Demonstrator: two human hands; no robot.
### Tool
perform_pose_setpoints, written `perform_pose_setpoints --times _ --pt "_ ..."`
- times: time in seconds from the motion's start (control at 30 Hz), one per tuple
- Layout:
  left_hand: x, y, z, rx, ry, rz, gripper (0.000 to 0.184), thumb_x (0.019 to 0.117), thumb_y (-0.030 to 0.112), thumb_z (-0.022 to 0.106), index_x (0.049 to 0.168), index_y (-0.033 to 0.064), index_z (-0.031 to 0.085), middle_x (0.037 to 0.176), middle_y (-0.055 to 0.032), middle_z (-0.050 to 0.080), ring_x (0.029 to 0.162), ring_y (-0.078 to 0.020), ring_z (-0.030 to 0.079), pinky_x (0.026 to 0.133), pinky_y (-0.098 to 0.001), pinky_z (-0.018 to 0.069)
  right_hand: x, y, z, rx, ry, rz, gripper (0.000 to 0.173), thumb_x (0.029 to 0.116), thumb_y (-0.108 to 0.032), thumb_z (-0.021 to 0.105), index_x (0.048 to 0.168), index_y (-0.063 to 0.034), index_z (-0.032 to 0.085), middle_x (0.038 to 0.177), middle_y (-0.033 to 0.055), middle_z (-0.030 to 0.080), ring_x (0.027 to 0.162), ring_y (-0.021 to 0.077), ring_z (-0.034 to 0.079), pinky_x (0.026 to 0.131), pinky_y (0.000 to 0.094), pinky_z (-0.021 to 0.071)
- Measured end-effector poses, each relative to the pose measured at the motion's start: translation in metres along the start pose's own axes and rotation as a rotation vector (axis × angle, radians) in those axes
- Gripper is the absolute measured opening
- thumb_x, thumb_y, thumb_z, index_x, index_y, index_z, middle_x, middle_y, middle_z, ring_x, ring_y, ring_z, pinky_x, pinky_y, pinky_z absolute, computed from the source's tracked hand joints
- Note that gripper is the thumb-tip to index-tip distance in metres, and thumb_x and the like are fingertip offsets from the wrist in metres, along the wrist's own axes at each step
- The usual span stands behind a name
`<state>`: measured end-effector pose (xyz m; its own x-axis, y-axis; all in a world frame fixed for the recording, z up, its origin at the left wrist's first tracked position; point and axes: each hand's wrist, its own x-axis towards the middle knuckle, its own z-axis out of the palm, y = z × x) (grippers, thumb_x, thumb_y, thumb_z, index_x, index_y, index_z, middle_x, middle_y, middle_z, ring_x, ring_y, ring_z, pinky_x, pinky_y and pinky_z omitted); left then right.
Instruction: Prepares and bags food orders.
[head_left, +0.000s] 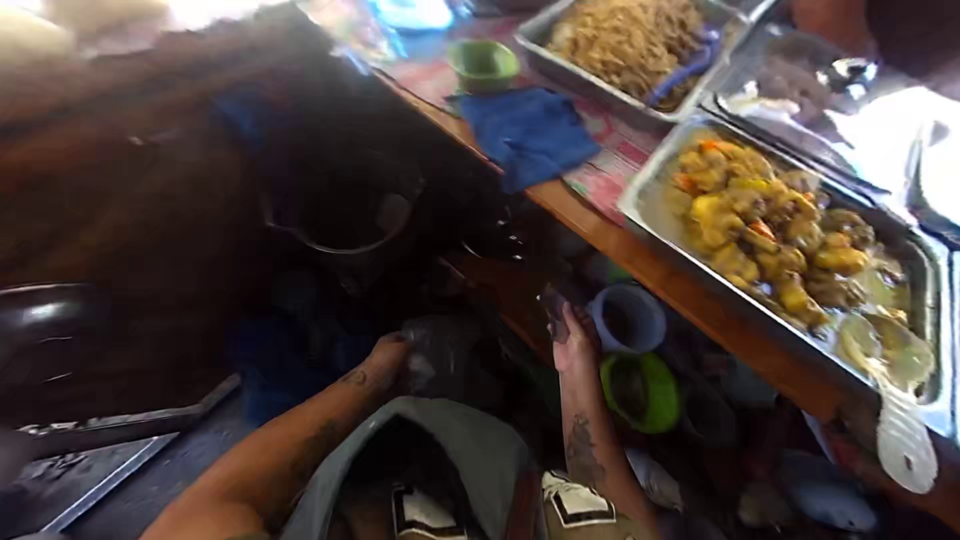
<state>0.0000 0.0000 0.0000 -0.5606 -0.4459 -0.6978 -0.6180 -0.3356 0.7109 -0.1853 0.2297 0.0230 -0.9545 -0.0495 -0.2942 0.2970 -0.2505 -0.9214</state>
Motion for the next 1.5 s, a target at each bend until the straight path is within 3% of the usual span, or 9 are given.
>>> perform_pose_setpoints --times 0.13,0.23,0.37,0.43,0.53,0.67,0.97,1.2,1.5 --pt "-0.026 0.033 -0.081 -0.184 -0.022 0.140 0.024 0.1026 0.009 0.055 0.124 -0.0004 0.060 0.099 -0.0107 0.068 0.083 -0.0173 0.066 0.075 -0.0371 0.0563 -0.075 -0.065 0.158 -0.075 -0.217 -0.040 0.013 0.1042 -0.006 0.055 0.116 0.0013 0.055 0.082 0.0029 0.066 0.061 0.0060 0.063 0.054 0.0224 0.0559" --pt "-0.023 0.059 -0.118 -0.326 0.003 0.227 0.018 0.1041 0.007 0.050 0.116 -0.0027 0.059 0.091 -0.0091 0.066 0.076 -0.0141 0.064 0.069 -0.0329 0.0549 -0.086 -0.140 0.245 -0.278 -0.381 -0.336 0.025 0.1002 -0.006 0.061 0.120 0.0023 0.049 0.084 0.0009 0.062 0.066 0.0031 0.060 0.062 0.0225 0.0552" --pt "-0.017 0.098 -0.140 -0.515 0.017 0.311 0.017 0.1052 0.009 0.048 0.109 -0.0012 0.061 0.087 -0.0075 0.066 0.076 -0.0138 0.066 0.071 -0.0330 0.0571 -0.026 -0.247 0.332 -0.549 -0.386 -0.656 0.042 0.0964 -0.026 0.073 0.126 -0.0006 0.057 0.108 0.0123 0.066 0.089 0.0200 0.065 0.080 0.0426 0.0574" --pt "-0.018 0.119 -0.146 -0.555 0.014 0.352 0.015 0.1048 0.007 0.048 0.104 0.0001 0.061 0.083 -0.0054 0.066 0.073 -0.0120 0.065 0.069 -0.0306 0.0571 0.022 -0.294 0.374 -0.536 -0.365 -0.717 0.032 0.0981 -0.019 0.068 0.127 -0.0057 0.061 0.110 0.0099 0.067 0.083 0.0161 0.063 0.070 0.0373 0.0555" --pt "-0.018 0.147 -0.154 -0.612 -0.005 0.395 0.012 0.1028 0.000 0.049 0.107 -0.0007 0.060 0.084 -0.0047 0.068 0.073 -0.0103 0.067 0.070 -0.0277 0.0584 0.096 -0.365 0.427 -0.486 -0.234 -0.659 0.030 0.1021 -0.006 0.056 0.131 -0.0007 0.060 0.115 0.0156 0.066 0.087 0.0194 0.063 0.075 0.0384 0.0541" --pt "-0.027 0.193 -0.160 -0.634 0.136 0.354 0.017 0.1017 -0.004 0.045 0.115 0.0004 0.056 0.085 -0.0007 0.065 0.073 -0.0047 0.065 0.069 -0.0236 0.0566 0.181 -0.448 0.458 -0.439 -0.149 -0.639 0.040 0.1094 -0.019 0.044 0.142 0.0031 0.048 0.130 0.0236 0.058 0.100 0.0280 0.066 0.084 0.0419 0.0574" --pt "-0.050 0.331 -0.163 -0.728 0.325 0.457 0.016 0.1059 0.005 0.039 0.110 0.0096 0.053 0.080 0.0103 0.067 0.072 0.0015 0.067 0.069 -0.0203 0.0588 0.289 -0.542 0.497 -0.696 -0.072 -0.540 0.054 0.1047 -0.031 0.054 0.147 0.0022 0.046 0.150 0.0272 0.044 0.137 0.0426 0.044 0.104 0.0652 0.0411" --pt "-0.010 0.428 -0.145 -0.806 0.170 0.645 0.022 0.0932 -0.005 0.046 0.101 0.0113 0.058 0.084 0.0064 0.070 0.074 -0.0023 0.068 0.069 -0.0215 0.0595 0.351 -0.571 0.537 -0.872 -0.073 -0.545 0.064 0.1059 -0.045 0.050 0.152 -0.0014 0.042 0.155 0.0261 0.040 0.142 0.0433 0.041 0.106 0.0674 0.0390" --pt "0.069 0.524 -0.109 -0.842 -0.219 0.518 0.026 0.0972 -0.005 0.041 0.100 0.0117 0.061 0.082 0.0057 0.070 0.075 -0.0033 0.068 0.071 -0.0218 0.0587 0.436 -0.568 0.570 -0.836 -0.054 -0.465 0.072 0.1028 -0.060 0.045 0.154 -0.0101 0.039 0.152 0.0164 0.046 0.136 0.0366 0.046 0.102 0.0648 0.0428"
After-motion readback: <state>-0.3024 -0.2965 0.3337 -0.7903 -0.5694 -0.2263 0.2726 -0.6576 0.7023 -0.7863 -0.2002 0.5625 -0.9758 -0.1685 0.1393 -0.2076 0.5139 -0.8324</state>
